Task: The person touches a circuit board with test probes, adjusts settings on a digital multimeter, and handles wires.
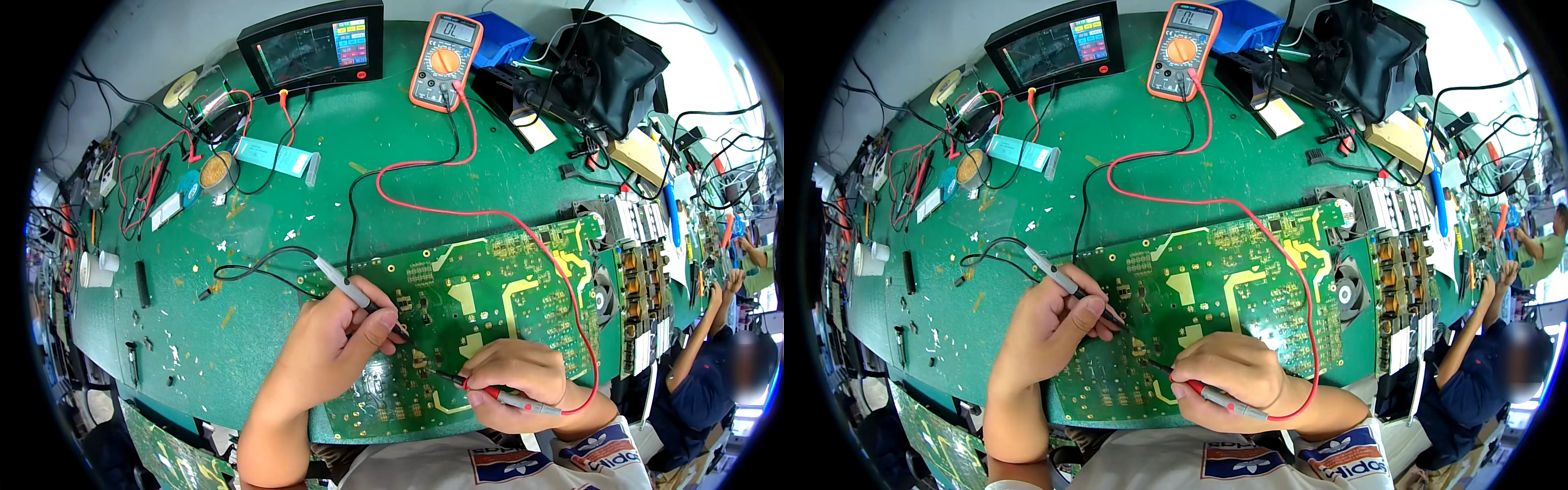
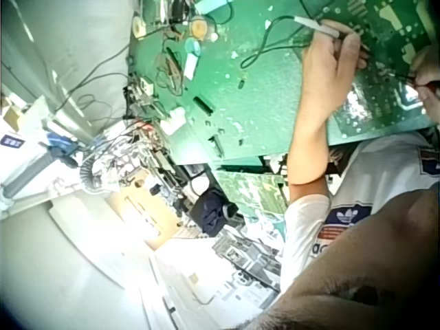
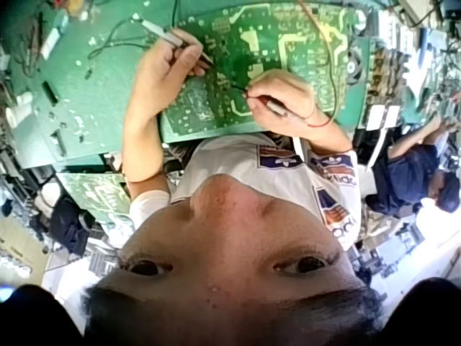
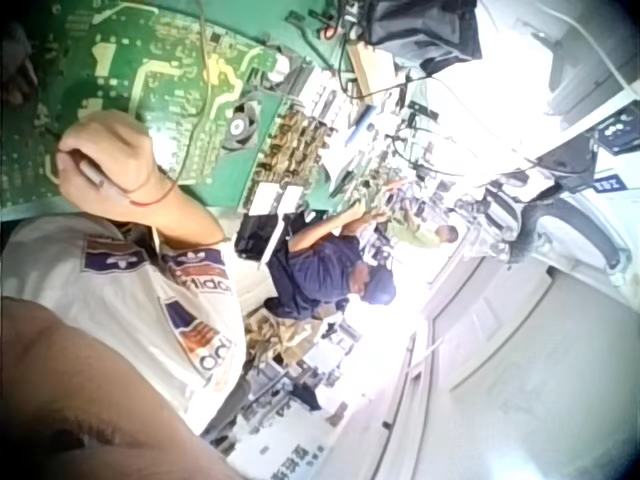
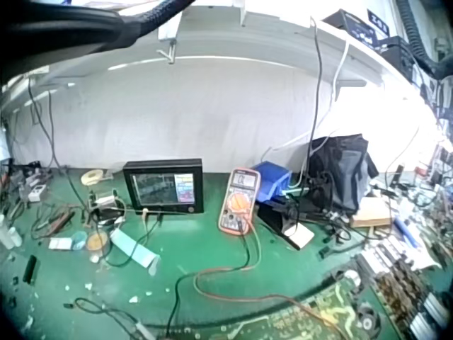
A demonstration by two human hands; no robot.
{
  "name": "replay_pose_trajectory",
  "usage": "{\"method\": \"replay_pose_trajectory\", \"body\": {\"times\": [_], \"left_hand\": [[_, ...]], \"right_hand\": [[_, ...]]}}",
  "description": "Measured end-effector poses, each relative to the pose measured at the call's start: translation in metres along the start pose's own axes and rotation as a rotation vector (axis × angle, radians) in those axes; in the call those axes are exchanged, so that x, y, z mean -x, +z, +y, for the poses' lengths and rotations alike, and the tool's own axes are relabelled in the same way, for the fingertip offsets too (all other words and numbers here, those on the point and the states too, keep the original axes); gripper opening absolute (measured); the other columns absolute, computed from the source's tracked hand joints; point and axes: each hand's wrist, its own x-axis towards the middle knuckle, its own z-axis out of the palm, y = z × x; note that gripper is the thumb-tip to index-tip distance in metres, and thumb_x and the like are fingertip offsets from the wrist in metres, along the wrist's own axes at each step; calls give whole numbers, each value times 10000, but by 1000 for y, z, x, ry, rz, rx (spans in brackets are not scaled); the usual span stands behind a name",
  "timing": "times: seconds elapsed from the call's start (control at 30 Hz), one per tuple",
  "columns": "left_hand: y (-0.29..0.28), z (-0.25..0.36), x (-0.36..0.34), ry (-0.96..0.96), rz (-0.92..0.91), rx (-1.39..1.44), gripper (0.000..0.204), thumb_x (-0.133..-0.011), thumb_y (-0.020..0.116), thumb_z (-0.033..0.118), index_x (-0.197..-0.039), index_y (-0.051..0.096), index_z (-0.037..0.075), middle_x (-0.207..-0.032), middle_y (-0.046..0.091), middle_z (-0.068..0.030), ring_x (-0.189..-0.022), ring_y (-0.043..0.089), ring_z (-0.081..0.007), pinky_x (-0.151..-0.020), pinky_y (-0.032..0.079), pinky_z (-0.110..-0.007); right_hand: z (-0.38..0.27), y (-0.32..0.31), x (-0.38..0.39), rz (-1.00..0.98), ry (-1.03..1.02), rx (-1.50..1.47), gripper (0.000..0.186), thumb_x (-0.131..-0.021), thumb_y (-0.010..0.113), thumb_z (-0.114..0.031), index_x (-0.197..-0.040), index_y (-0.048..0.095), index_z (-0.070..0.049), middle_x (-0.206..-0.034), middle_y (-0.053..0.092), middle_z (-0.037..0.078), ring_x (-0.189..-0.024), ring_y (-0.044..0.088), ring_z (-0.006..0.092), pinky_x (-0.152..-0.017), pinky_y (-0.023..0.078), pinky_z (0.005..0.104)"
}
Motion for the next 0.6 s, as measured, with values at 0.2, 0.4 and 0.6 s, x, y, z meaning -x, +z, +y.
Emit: {"method": "replay_pose_trajectory", "body": {"times": [0.2, 0.4, 0.6], "left_hand": [[1, -1, -1, 7, -4, -15, 113, -1016, 585, 101, -1026, 561, -10, -802, 701, -82, -748, 721, -143, -646, 562, -267], [1, 2, -1, 6, -14, -34, 91, -1020, 563, 87, -1033, 550, -2, -856, 711, -85, -727, 691, -116, -632, 532, -237], [1, 2, 0, 21, 2, -43, 117, -1014, 584, 97, -1028, 557, -16, -802, 707, -84, -745, 723, -143, -645, 561, -267]], "right_hand": [[1, 0, 1, 0, -1, 4, 222, -695, 735, 80, -892, 666, 3, -734, 652, 99, -653, 675, 242, -574, 554, 323], [1, 0, 1, 7, -13, 17, 222, -692, 738, 73, -891, 667, 5, -729, 652, 97, -645, 673, 242, -568, 552, 322], [1, -1, 1, 4, -24, 6, 225, -692, 735, 74, -896, 667, 8, -724, 647, 98, -641, 671, 247, -562, 545, 322]]}}
